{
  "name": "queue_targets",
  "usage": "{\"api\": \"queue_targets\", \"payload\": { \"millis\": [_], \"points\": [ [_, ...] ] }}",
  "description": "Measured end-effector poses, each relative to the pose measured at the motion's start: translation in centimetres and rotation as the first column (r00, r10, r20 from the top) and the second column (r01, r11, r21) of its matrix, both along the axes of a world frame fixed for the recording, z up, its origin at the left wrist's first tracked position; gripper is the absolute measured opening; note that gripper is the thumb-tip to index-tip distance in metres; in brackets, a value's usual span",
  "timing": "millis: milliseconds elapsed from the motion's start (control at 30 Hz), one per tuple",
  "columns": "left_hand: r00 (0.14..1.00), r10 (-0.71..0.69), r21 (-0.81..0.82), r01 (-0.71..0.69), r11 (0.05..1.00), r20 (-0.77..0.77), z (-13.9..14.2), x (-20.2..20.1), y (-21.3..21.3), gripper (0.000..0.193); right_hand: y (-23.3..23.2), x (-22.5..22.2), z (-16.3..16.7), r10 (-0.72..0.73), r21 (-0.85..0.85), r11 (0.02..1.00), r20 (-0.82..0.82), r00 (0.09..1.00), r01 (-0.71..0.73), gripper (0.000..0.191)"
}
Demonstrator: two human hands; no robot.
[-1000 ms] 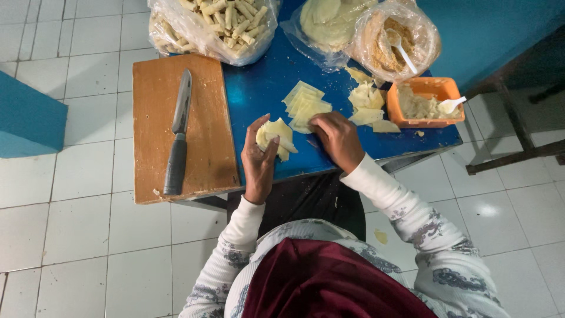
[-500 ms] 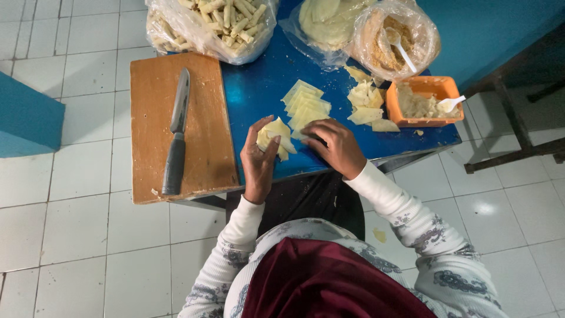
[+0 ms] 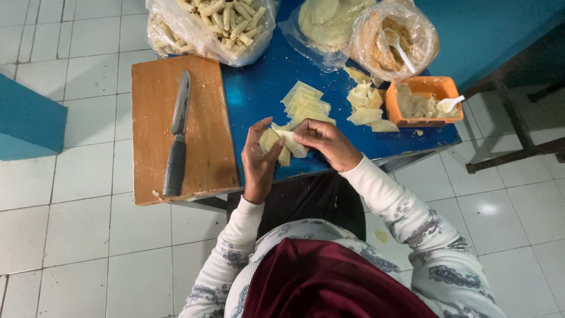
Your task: The person sits at a table and stacks thin yellow food sheets, spoons brown paste from a container onto the stacked sheets, and folds the sheets over the filling by hand to form filled wraps. A knife rests on a cutting board beside the work area and bags of snack pieces sit on the table.
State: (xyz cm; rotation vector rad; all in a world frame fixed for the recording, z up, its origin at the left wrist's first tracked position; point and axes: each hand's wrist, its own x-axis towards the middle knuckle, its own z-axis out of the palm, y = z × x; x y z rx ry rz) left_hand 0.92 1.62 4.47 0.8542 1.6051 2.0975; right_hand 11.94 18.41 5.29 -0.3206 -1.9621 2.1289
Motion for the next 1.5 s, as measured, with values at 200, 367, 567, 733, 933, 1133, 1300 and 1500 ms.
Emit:
{"api": "queue_targets", "payload": {
  "millis": [200, 367, 567, 733, 933, 1133, 1300, 1500],
  "points": [
    [0.987, 0.057, -0.028, -0.062, 0.998, -0.150, 0.0, -0.1, 0.1, 0.050, 2.1, 0.9, -0.8, -0.002, -0.355, 0.935, 0.045, 0.999, 0.018, 0.009],
    [0.986, 0.094, -0.049, -0.101, 0.994, -0.136, 0.3, -0.1, 0.0, 0.045, 4.6, 1.3, 1.7, -0.221, 0.208, 0.947, -0.130, 0.966, 0.245, 0.008],
    [0.987, 0.084, -0.143, -0.103, 0.984, -0.135, 0.6, 0.1, -0.4, 0.030, 4.2, 1.2, 2.0, -0.235, 0.639, 0.691, -0.244, 0.941, 0.338, 0.010],
    [0.947, 0.039, -0.122, -0.082, 0.989, -0.318, 1.0, 0.0, -0.3, 0.020, 4.3, 0.9, 1.1, -0.043, 0.010, 0.999, -0.127, 0.991, 0.045, 0.010],
    [0.902, -0.004, -0.081, -0.034, 0.996, -0.432, 1.7, 0.0, -0.4, 0.038, 3.4, -0.1, 1.0, 0.114, -0.333, 0.930, -0.139, 0.984, -0.155, 0.011],
    [0.969, -0.068, -0.206, 0.017, 0.978, -0.239, 1.0, -0.1, -0.4, 0.021, 3.2, -1.1, 0.0, 0.102, -0.353, 0.924, -0.147, 0.984, -0.149, 0.007],
    [0.904, -0.030, -0.034, 0.017, 0.999, -0.426, -0.1, -0.6, -0.4, 0.014, 5.7, -0.3, 0.1, -0.025, -0.388, 0.921, -0.096, 0.995, -0.015, 0.004],
    [0.958, 0.000, -0.161, -0.048, 0.986, -0.286, 0.7, -0.1, -0.1, 0.019, 5.9, 0.3, 0.9, 0.024, -0.383, 0.923, -0.047, 0.999, -0.040, 0.004]
  ]
}}
